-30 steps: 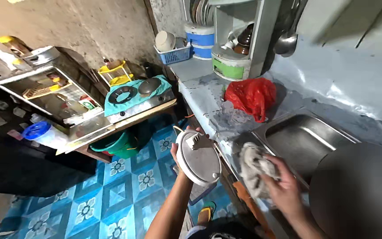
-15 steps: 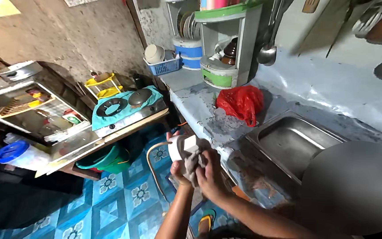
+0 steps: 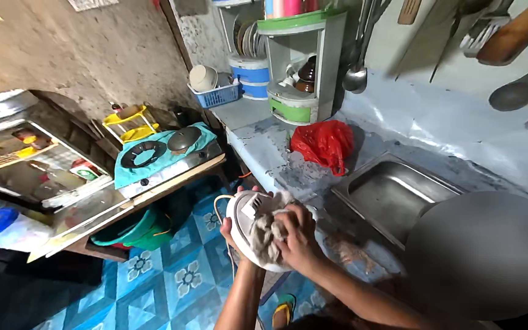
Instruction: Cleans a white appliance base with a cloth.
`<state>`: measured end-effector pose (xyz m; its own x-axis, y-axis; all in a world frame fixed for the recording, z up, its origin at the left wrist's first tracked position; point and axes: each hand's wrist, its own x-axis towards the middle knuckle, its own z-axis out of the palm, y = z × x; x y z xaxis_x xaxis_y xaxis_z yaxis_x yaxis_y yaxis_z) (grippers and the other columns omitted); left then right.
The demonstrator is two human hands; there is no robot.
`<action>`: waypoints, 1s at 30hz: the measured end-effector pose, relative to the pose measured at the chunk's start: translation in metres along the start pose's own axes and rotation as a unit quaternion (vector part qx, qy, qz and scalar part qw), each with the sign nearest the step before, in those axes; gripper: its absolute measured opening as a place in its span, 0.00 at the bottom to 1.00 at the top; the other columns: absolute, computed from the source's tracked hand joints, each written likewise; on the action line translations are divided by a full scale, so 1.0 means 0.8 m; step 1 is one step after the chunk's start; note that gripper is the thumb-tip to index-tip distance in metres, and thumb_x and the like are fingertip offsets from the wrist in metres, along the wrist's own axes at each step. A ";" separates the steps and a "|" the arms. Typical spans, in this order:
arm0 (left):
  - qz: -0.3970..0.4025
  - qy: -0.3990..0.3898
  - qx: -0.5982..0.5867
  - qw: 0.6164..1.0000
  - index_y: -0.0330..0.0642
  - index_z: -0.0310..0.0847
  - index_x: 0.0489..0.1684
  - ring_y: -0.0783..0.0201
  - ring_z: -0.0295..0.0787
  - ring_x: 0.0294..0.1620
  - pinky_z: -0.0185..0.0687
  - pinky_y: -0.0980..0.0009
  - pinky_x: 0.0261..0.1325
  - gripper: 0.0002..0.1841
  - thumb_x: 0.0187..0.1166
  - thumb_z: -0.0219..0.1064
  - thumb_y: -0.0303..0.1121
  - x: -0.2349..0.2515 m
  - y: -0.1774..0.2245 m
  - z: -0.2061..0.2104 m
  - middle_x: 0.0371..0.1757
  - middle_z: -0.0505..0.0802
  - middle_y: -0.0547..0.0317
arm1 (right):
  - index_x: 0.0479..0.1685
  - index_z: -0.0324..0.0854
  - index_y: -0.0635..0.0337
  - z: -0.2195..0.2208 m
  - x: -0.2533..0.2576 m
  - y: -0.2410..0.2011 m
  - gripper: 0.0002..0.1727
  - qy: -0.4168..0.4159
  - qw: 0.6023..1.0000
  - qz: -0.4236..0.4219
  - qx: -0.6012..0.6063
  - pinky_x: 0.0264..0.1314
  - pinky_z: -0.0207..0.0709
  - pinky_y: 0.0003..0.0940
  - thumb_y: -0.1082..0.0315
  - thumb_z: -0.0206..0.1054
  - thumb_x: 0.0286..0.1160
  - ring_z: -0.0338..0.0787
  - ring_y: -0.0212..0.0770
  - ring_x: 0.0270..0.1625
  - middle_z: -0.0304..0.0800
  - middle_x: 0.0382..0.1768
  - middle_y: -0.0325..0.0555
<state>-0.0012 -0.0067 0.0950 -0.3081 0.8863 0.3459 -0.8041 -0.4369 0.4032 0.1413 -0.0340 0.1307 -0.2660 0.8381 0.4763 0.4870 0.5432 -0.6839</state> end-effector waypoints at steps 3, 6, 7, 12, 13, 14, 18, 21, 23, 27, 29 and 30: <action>-0.045 -0.071 -0.009 0.996 0.49 0.81 0.75 0.55 0.86 0.72 0.84 0.58 0.70 0.41 0.61 0.74 0.62 -0.003 -0.013 -0.004 0.70 0.90 0.51 | 0.73 0.73 0.77 -0.018 0.039 0.020 0.32 -0.010 0.993 0.103 0.059 0.79 0.71 0.57 0.73 0.72 0.66 0.74 0.70 0.78 0.74 0.74 0.76; -0.010 -0.031 0.023 0.999 0.49 0.95 0.46 0.73 0.96 0.49 0.90 0.76 0.54 0.22 0.64 0.75 0.54 -0.010 -0.013 0.019 0.45 0.99 0.63 | 0.83 0.63 0.70 -0.029 0.069 0.034 0.40 -0.053 0.978 0.163 0.114 0.79 0.73 0.48 0.68 0.75 0.69 0.77 0.59 0.78 0.70 0.78 0.72; -0.033 -0.068 0.003 0.997 0.45 0.92 0.54 0.70 0.94 0.55 0.88 0.72 0.60 0.26 0.66 0.74 0.54 -0.009 -0.014 0.014 0.51 0.98 0.59 | 0.83 0.62 0.69 -0.030 0.074 0.036 0.41 -0.053 0.975 0.169 0.133 0.79 0.74 0.45 0.66 0.76 0.69 0.78 0.56 0.77 0.71 0.78 0.70; -0.094 -0.105 -0.015 0.990 0.44 0.91 0.57 0.65 0.94 0.57 0.88 0.68 0.62 0.29 0.63 0.75 0.56 -0.004 -0.004 0.015 0.54 0.97 0.55 | 0.85 0.59 0.72 -0.030 0.054 0.048 0.43 -0.074 0.958 0.110 0.255 0.78 0.76 0.33 0.72 0.74 0.67 0.79 0.44 0.76 0.73 0.77 0.66; -0.103 -0.108 -0.008 0.989 0.44 0.93 0.54 0.66 0.95 0.55 0.89 0.69 0.61 0.28 0.62 0.75 0.56 0.001 -0.003 0.011 0.52 0.98 0.56 | 0.83 0.60 0.74 -0.030 0.050 0.051 0.43 -0.073 0.953 0.097 0.279 0.76 0.77 0.31 0.74 0.74 0.64 0.80 0.41 0.74 0.74 0.75 0.64; -0.122 -0.136 -0.015 0.983 0.43 0.92 0.59 0.65 0.94 0.58 0.87 0.68 0.65 0.30 0.64 0.75 0.57 0.004 -0.005 -0.002 0.55 0.97 0.55 | 0.80 0.63 0.74 -0.031 0.047 0.053 0.41 -0.069 0.948 0.102 0.293 0.74 0.78 0.29 0.75 0.75 0.62 0.82 0.38 0.71 0.77 0.72 0.62; -0.140 -0.199 -0.025 0.970 0.49 0.95 0.50 0.73 0.95 0.53 0.87 0.75 0.61 0.18 0.75 0.69 0.51 0.006 0.005 0.014 0.49 0.99 0.63 | 0.68 0.73 0.73 -0.045 0.052 0.051 0.29 -0.075 0.937 0.142 0.309 0.65 0.81 0.23 0.79 0.73 0.63 0.85 0.28 0.60 0.84 0.60 0.50; -0.134 -0.253 -0.014 0.958 0.51 0.96 0.50 0.77 0.94 0.53 0.85 0.78 0.63 0.15 0.80 0.65 0.46 0.012 0.015 0.023 0.48 0.99 0.68 | 0.63 0.74 0.72 -0.044 0.053 0.035 0.19 -0.046 0.912 0.175 0.368 0.59 0.81 0.18 0.82 0.66 0.71 0.85 0.20 0.51 0.86 0.50 0.40; -0.151 -0.253 -0.002 0.956 0.51 0.96 0.50 0.77 0.94 0.52 0.86 0.78 0.62 0.16 0.79 0.66 0.48 0.014 0.015 0.021 0.48 0.99 0.67 | 0.61 0.74 0.71 -0.043 0.056 0.026 0.16 -0.026 0.893 0.211 0.397 0.56 0.81 0.17 0.82 0.62 0.75 0.85 0.18 0.48 0.86 0.46 0.38; -0.152 -0.193 0.061 0.967 0.57 0.98 0.40 0.84 0.93 0.43 0.86 0.85 0.51 0.12 0.77 0.68 0.47 0.003 0.016 0.032 0.40 0.99 0.75 | 0.65 0.73 0.75 -0.056 0.081 0.045 0.21 -0.119 0.936 0.156 0.292 0.65 0.82 0.25 0.81 0.65 0.72 0.88 0.29 0.59 0.88 0.58 0.49; -0.157 -0.116 0.107 0.975 0.58 0.96 0.28 0.85 0.92 0.34 0.86 0.86 0.42 0.11 0.75 0.71 0.48 0.000 0.012 0.031 0.30 0.97 0.76 | 0.71 0.74 0.73 -0.068 0.102 0.055 0.29 -0.214 0.963 0.090 0.141 0.75 0.77 0.40 0.76 0.73 0.67 0.84 0.47 0.69 0.82 0.67 0.63; -0.174 -0.081 0.129 0.973 0.57 0.91 0.23 0.84 0.90 0.31 0.85 0.84 0.38 0.13 0.76 0.68 0.47 0.000 0.012 0.031 0.27 0.95 0.74 | 0.77 0.72 0.70 -0.072 0.112 0.054 0.33 -0.259 0.959 0.071 0.088 0.79 0.74 0.44 0.74 0.74 0.67 0.81 0.52 0.74 0.79 0.72 0.66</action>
<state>0.0037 -0.0149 0.1194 0.0615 0.9606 0.2711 -0.6848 -0.1570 0.7116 0.1860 0.0613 0.1756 -0.6077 0.7916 0.0636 0.4129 0.3833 -0.8261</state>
